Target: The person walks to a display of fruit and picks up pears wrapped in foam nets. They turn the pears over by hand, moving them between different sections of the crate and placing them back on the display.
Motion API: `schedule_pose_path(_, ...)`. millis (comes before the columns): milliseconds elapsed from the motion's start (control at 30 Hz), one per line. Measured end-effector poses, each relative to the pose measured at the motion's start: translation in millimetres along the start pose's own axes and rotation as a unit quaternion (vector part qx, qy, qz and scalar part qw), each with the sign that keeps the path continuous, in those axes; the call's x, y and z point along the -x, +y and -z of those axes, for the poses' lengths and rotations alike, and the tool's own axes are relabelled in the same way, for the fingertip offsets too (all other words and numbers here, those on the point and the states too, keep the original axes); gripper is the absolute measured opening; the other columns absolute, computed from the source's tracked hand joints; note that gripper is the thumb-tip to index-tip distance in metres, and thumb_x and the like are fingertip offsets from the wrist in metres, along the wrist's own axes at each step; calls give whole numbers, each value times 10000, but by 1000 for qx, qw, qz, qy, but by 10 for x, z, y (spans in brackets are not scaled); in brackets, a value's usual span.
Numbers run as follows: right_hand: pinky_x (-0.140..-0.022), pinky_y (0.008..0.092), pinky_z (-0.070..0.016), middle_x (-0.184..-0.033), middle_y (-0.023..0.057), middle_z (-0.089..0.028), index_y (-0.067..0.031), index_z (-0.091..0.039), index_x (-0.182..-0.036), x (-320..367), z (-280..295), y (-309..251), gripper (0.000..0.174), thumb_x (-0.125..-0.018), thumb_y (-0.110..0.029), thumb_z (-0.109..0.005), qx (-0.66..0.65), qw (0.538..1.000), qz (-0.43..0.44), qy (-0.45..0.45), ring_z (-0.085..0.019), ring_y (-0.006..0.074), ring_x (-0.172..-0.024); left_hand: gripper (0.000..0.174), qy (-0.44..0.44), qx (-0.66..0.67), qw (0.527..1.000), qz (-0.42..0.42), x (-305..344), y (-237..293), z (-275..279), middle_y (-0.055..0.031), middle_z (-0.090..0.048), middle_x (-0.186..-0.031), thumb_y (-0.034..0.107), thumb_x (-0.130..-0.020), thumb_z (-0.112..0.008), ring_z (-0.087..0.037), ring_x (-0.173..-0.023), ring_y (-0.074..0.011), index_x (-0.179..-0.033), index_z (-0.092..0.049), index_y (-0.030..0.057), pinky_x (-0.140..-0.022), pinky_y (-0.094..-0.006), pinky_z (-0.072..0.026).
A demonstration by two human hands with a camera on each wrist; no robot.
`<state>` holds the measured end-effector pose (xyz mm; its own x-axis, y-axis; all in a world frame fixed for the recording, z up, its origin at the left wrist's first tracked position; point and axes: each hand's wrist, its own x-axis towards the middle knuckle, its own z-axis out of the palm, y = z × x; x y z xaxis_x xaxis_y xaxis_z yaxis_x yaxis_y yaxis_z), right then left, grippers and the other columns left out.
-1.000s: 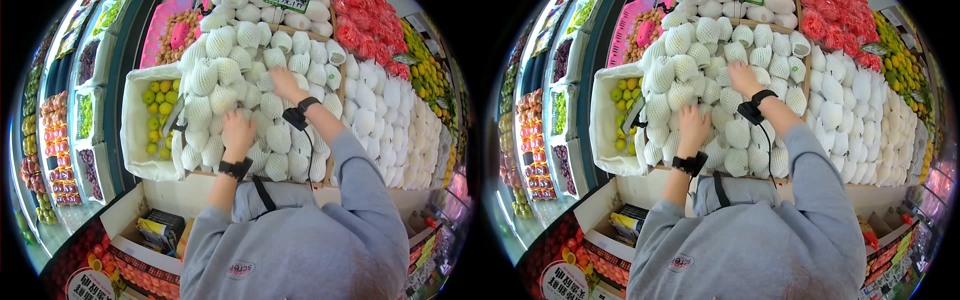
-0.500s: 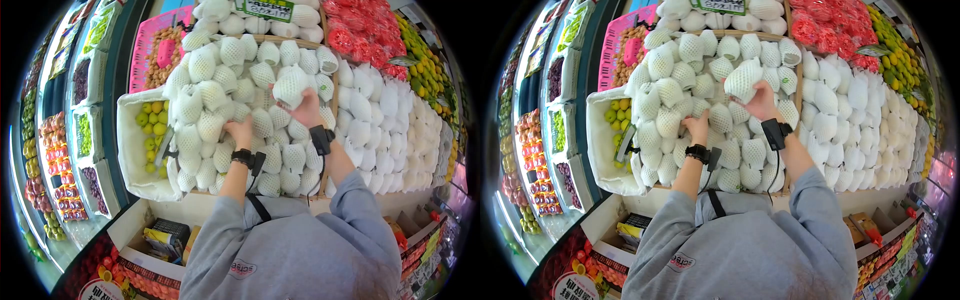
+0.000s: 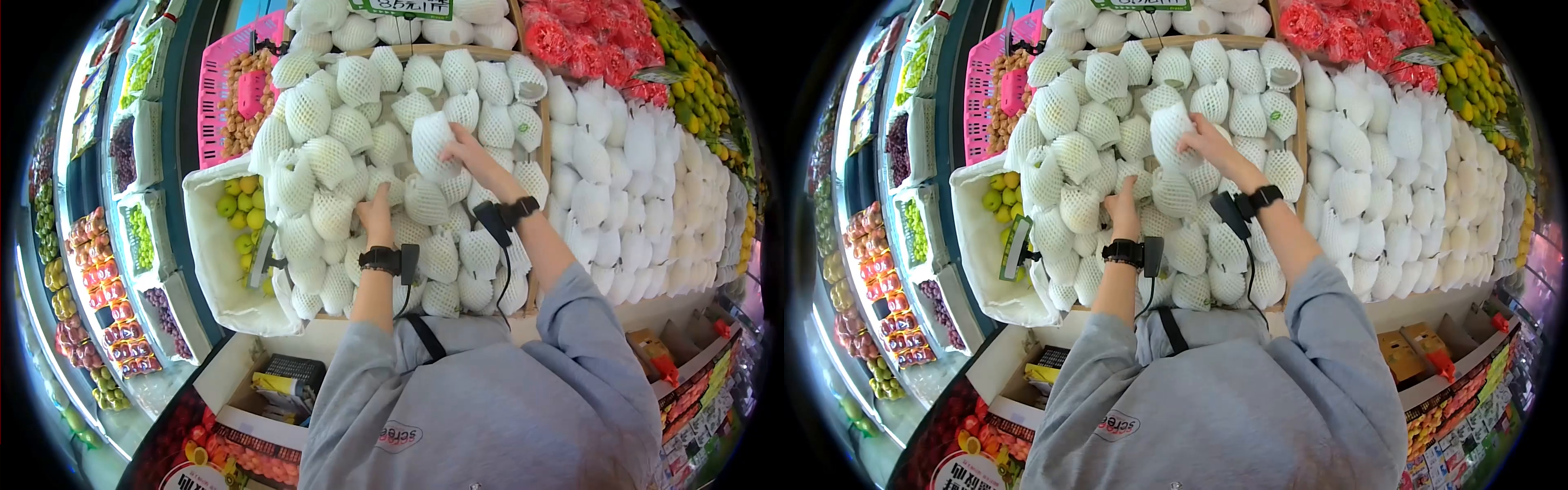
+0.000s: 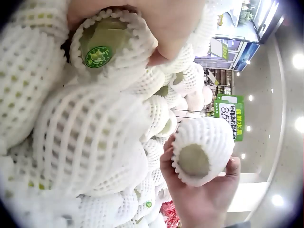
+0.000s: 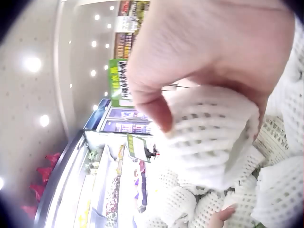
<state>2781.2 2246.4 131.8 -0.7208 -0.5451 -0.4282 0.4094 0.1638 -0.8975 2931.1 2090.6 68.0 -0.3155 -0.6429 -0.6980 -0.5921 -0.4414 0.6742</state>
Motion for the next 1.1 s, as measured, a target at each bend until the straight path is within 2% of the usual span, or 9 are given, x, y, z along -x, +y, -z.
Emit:
schedule_pose_path(133, -864, 352, -448, -1027, 118, -608, 45, -458, -1209, 46, -52, 276, 591, -656, -162, -504, -521, 816, -140, -209, -590, 229, -893, 578, -56, 179, 980, 67, 189, 153, 116, -99, -483, -1223, 278, -789, -627, -505, -1054, -238, -1249, -397, 14, -888, -350, -410)
schedule_pose_path(167, -889, 441, -428, -1138, 257, -499, 23, -398, -1270, 82, -100, 302, 684, -656, -272, -462, -548, 801, -112, -213, -524, 365, -995, 504, -107, 223, 967, 59, 141, 92, 169, -90, -499, -1221, 304, -831, -562, -510, -1072, -231, -1229, -434, 24, -892, -366, -418)
schedule_pose_path(267, -903, 511, -425, -1201, 305, -473, 25, -405, -1263, 252, -246, -18, 680, -679, -318, -460, -607, 712, -42, -350, -505, 413, -1067, 487, -168, 299, 938, 52, 93, 24, 237, -84, -504, -1221, 378, -858, -492, -498, -1102, -218, -1207, -469, 40, -911, -395, -411)
schedule_pose_path(400, -860, 441, -443, -1033, 195, -536, 10, -450, -1200, 256, -189, -260, 579, -805, -412, -410, -560, 810, -143, -99, -542, 309, -937, 544, -229, 336, 908, 97, 170, 217, 297, -134, -594, -1020, 475, -874, -340, -586, -865, -277, -1148, -502, 33, -696, -378, -497)
schedule_pose_path(467, -813, 391, -452, -1021, 151, -568, 31, -474, -1149, 106, -171, -131, 581, -791, -424, -519, -314, 944, -101, 5, -567, 278, -912, 569, -251, 355, 895, 102, 188, 282, 305, -143, -609, -928, 493, -871, -320, -596, -763, -307, -1132, -507, 24, -597, -358, -499)
schedule_pose_path(533, -764, 381, -478, -1051, 193, -594, 69, -482, -1114, -154, -45, 226, 625, -737, -408, -627, -17, 992, -90, 87, -608, 284, -894, 571, -273, 373, 881, 102, 142, 246, 325, -131, -617, -926, 506, -874, -313, -609, -776, -321, -1127, -515, 35, -593, -367, -504)
schedule_pose_path(800, -687, 406, -510, -941, 252, -592, 69, -506, -994, -340, -381, 452, 631, -674, -437, -705, 548, 830, 80, 59, -620, 353, -808, 581, -226, 432, 865, 121, 214, 366, 333, -132, -599, -967, 519, -868, -324, -596, -797, -333, -1134, -509, 35, -579, -336, -505)
schedule_pose_path(933, -674, 401, -514, -935, 229, -589, 69, -516, -997, -386, -363, 511, 628, -681, -437, -711, 573, 812, 106, 32, -621, 336, -769, 576, -280, 476, 820, 151, 90, 309, 440, -138, -585, -1014, 515, -868, -335, -588, -834, -336, -1149, -503, 41, -592, -346, -512)
schedule_pose_path(1100, -667, 418, -510, -942, 227, -582, 64, -528, -980, -300, -438, 507, 591, -703, -428, -701, 611, 783, 112, 25, -614, 348, -756, 562, -242, 424, 869, 84, 163, 292, 374, -169, -534, -1106, 477, -878, -364, -555, -913, -358, -1217, -440, 35, -679, -396, -522)
